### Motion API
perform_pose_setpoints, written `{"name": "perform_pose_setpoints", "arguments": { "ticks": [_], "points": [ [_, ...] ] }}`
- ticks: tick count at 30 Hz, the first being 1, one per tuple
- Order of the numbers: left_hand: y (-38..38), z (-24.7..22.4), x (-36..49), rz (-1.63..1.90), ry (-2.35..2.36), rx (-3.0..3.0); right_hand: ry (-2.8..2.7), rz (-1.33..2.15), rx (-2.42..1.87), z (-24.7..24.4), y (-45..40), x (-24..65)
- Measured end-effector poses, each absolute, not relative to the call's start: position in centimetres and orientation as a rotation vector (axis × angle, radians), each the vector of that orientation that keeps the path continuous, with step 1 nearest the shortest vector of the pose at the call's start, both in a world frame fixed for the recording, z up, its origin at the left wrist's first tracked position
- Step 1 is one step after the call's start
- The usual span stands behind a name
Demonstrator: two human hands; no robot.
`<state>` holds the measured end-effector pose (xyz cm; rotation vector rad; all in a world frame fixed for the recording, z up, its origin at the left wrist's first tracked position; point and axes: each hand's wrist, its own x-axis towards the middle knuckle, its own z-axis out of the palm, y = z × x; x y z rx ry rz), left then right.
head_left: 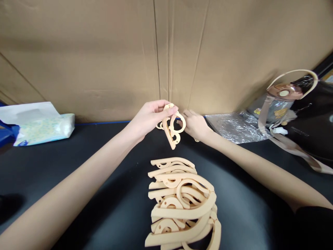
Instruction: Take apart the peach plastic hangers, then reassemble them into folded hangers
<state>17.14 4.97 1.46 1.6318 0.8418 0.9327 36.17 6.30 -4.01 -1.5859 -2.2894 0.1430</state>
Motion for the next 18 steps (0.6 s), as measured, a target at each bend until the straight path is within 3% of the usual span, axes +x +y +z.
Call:
{"name": "perform_pose_setpoints", "arguments": {
  "ticks": [3,7,9,13,18],
  "points": [
    [4.8,1.5,17.5,0.957,0.727,1.621,-2.283,0.459,-1.392,-2.8,5.4,35.4],
    [4.6,1.7,17.6,0.984,0.665,1.574,-1.778,1.499,-0.886,-1.7,4.1,34.4],
    [4.6,1.7,17.5,1.024,0.637,1.519,-1.535,1.791,-0.713,-1.3,3.8,34.3],
    [4.9,1.6,17.5,1.073,0.624,1.448,-1.488,1.827,-0.691,-0.7,3.7,34.7],
    [5.2,1.9,17.7,1.070,0.556,1.371,-1.553,1.453,-0.832,0.8,3.9,35.6]
  ]
}}
